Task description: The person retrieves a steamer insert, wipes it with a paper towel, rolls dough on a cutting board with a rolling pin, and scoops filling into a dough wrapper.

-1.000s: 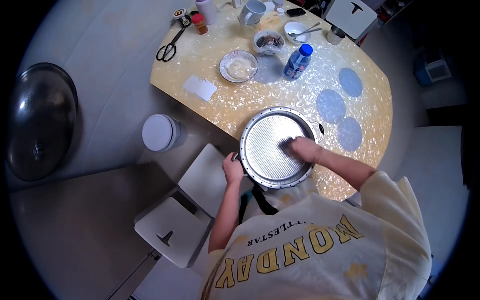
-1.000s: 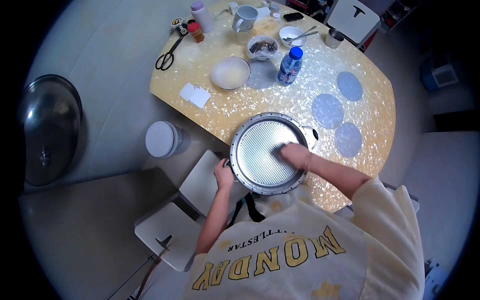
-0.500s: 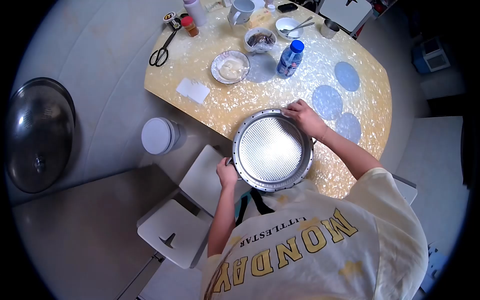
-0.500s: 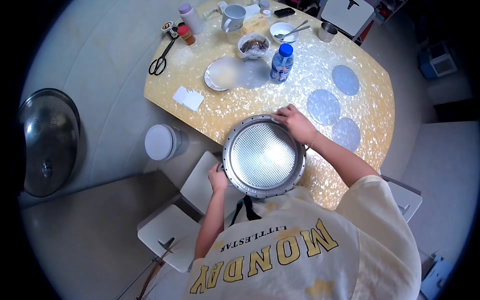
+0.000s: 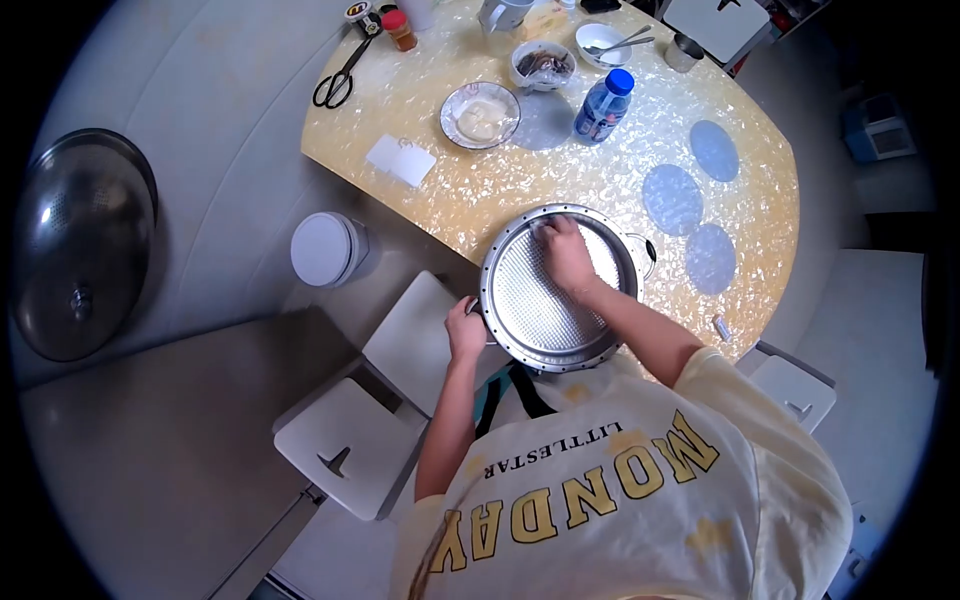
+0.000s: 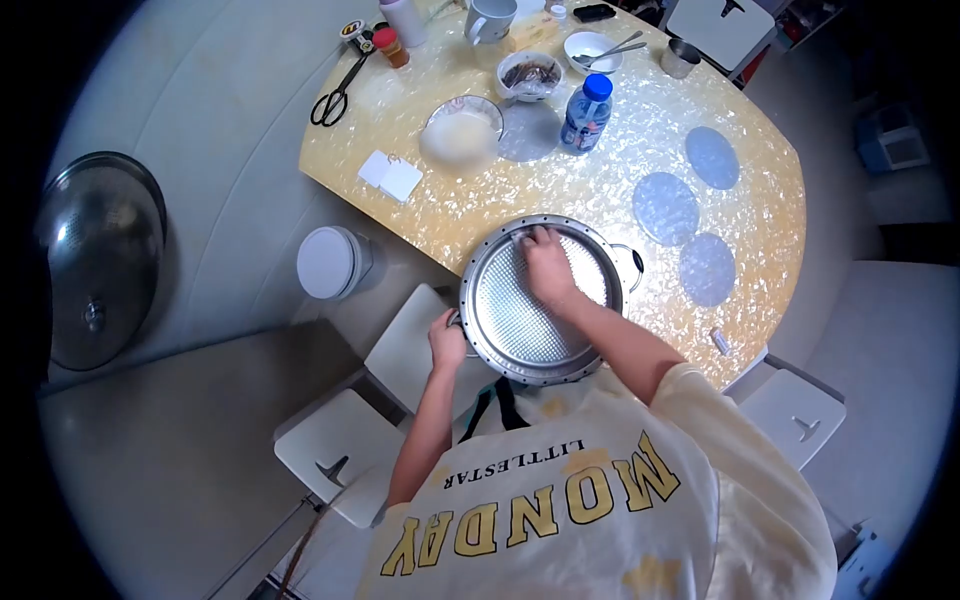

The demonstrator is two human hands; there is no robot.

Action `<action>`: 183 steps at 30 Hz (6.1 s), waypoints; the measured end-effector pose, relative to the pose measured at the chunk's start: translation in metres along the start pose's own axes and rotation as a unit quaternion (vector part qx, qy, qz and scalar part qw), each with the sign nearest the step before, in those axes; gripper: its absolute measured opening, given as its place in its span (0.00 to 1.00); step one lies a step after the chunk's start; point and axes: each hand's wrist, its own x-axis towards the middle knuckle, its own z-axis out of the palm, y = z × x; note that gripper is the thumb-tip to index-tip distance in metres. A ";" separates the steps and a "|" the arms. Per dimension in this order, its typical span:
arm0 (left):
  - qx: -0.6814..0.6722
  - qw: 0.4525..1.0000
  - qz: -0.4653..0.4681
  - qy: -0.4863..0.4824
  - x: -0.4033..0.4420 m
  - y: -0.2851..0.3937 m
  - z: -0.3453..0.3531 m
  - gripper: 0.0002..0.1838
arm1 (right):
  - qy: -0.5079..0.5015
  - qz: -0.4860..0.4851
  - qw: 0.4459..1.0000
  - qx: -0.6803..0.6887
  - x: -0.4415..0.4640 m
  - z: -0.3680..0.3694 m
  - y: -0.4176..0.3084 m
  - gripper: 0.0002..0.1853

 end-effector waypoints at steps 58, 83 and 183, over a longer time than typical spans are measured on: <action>-0.466 0.550 -0.238 0.651 -0.529 -0.123 -0.074 0.10 | -0.651 -0.232 0.558 0.460 -0.191 -0.089 -0.351 0.12; -0.413 -0.127 -0.267 0.861 -0.946 -0.249 0.195 0.27 | -0.585 -0.760 -0.005 0.281 -1.027 -0.165 -0.339 0.08; -0.297 -0.436 0.006 0.850 -2.957 -1.347 0.127 0.24 | -0.714 -0.672 0.118 0.158 -3.376 -0.123 -0.935 0.08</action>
